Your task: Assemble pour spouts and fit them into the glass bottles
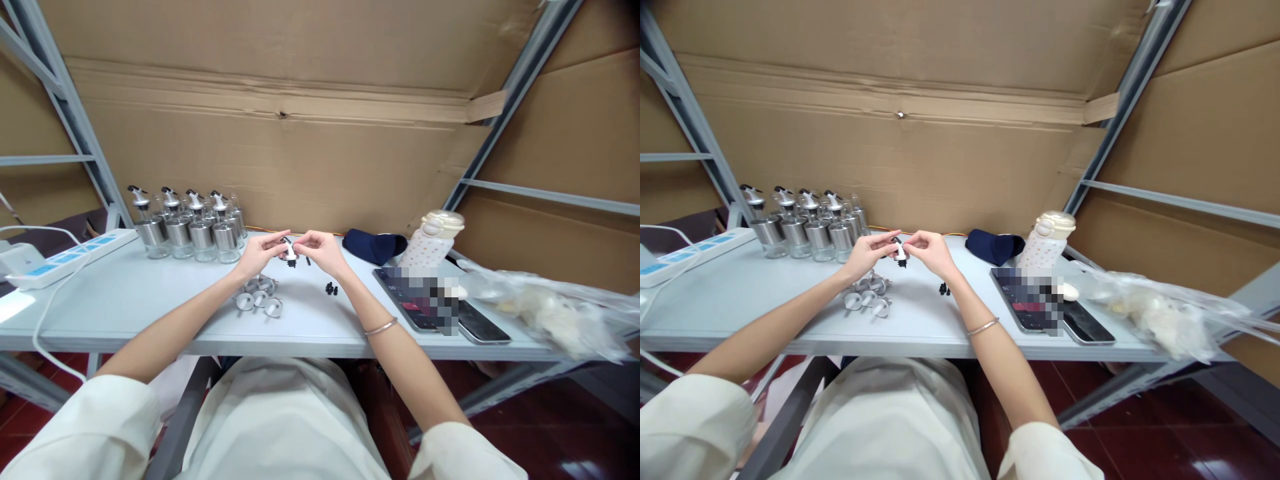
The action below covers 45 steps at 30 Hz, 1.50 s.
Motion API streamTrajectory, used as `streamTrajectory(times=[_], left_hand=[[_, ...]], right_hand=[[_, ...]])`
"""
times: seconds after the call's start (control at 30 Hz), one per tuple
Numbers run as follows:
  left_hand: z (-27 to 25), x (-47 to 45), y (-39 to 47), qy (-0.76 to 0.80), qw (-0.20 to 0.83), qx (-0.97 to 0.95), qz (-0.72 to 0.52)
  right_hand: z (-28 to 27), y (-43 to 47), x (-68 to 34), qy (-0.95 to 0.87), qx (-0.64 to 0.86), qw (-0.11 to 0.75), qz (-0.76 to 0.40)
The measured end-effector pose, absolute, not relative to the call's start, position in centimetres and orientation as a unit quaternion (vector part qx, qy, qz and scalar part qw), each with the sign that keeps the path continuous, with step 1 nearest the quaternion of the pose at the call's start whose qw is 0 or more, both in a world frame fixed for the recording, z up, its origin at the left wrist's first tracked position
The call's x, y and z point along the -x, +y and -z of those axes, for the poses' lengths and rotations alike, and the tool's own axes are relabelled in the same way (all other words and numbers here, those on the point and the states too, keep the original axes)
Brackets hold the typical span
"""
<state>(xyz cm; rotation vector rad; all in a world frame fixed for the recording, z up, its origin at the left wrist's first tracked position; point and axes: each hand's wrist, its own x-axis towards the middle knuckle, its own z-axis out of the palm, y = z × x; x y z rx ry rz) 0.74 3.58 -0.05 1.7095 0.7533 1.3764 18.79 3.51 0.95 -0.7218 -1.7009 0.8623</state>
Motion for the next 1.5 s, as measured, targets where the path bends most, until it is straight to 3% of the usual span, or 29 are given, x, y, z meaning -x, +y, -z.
streamTrajectory(times=[0.47, 1.17, 1.5], left_hand=[[0.0, -0.7, 3.6, 0.282, 0.410, -0.676, -0.544], [-0.8, -0.4, 3.4, 0.323, 0.364, -0.646, -0.589], [-0.8, -0.6, 3.2, 0.319, 0.385, -0.656, -0.565]], right_hand=[[-1.2, 3.5, -19.1, -0.718, 0.307, 0.520, -0.346], [-0.8, 2.5, -18.0, -0.785, 0.310, 0.491, -0.218], [-0.9, 2.8, -18.1, -0.724, 0.295, 0.515, -0.351]])
